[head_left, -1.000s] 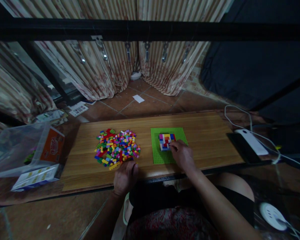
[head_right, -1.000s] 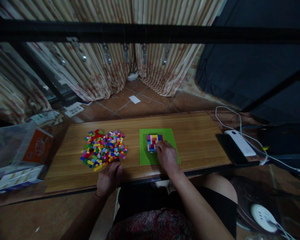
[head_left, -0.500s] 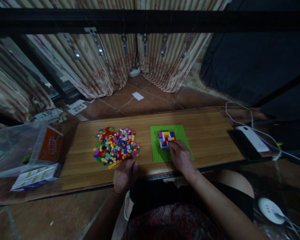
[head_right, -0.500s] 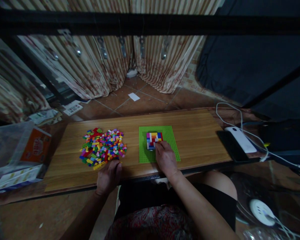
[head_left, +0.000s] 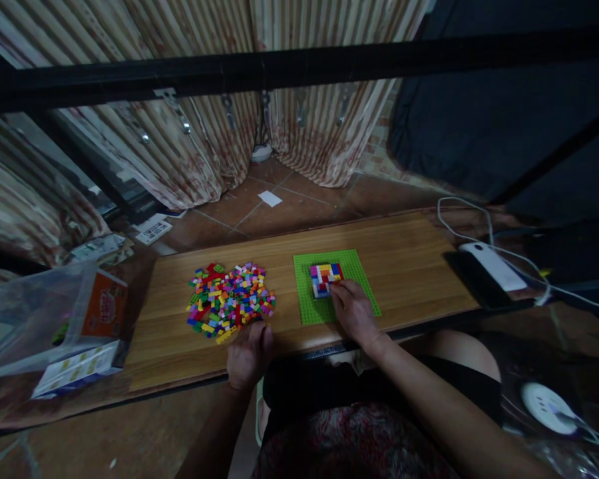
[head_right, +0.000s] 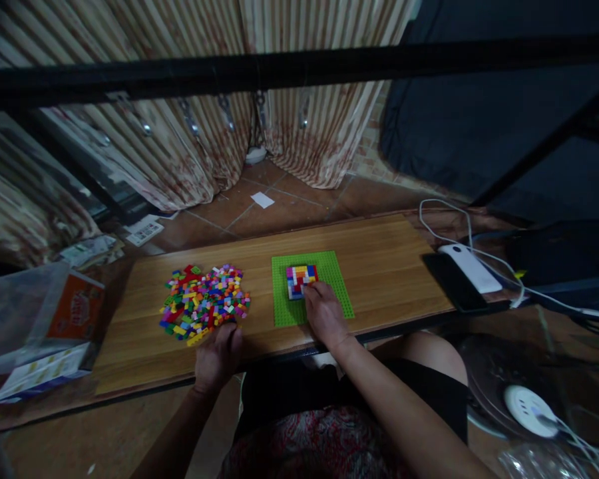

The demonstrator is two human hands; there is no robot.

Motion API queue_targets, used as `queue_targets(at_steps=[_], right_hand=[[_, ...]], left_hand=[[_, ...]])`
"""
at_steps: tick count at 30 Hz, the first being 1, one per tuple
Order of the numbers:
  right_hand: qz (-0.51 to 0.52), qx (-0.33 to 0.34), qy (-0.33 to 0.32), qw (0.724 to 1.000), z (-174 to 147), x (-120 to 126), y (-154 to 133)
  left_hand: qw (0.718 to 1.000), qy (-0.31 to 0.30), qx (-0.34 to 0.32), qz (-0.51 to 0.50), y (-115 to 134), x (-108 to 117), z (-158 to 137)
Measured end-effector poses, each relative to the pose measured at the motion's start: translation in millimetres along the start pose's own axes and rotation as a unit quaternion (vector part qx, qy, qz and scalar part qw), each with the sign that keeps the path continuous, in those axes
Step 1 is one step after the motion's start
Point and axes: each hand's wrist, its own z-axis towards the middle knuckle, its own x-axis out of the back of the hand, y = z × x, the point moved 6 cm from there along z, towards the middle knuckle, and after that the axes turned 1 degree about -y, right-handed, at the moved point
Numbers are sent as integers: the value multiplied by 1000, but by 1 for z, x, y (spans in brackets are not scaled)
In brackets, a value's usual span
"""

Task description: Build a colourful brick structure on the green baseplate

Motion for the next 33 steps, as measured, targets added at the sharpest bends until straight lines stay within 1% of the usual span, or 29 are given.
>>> queue_targets(at_steps=[3,6,9,11,14,17,19,23,25,29,31,33], right_hand=[[25,-4,26,999,-4,1,0],[62,-28,48,997,-10,4,1],[96,-52,62,992,-21,13,6],[109,-70,71,989,-33,21,17],[103,-103,79,986,-54,35,45],[82,-137,83,984,-70,47,74],[83,-150,62,983,-72,51,88],[98,-164,-14,981,-60,53,102],[120,-165,-51,978,-53,55,106],[167,-146,-118,968,-44,58,115],[168,-142,-139,965,-41,55,121],[156,-151,-146,965,-38,51,130]], left_hand=[[1000,7,-4,15,0,0,0],[999,12,-6,40,0,1,1],[998,13,-2,61,0,1,1],[998,15,-3,68,0,1,1],[998,19,-1,66,-2,1,1],[998,0,22,59,-6,-2,0],[996,-26,55,62,-10,-5,0],[988,-63,123,73,-12,-8,0],[984,-65,149,70,-11,-8,1],[979,-61,191,46,-7,-7,1],[977,-59,201,27,-5,-6,0],[976,-55,212,3,-4,-4,-1]])
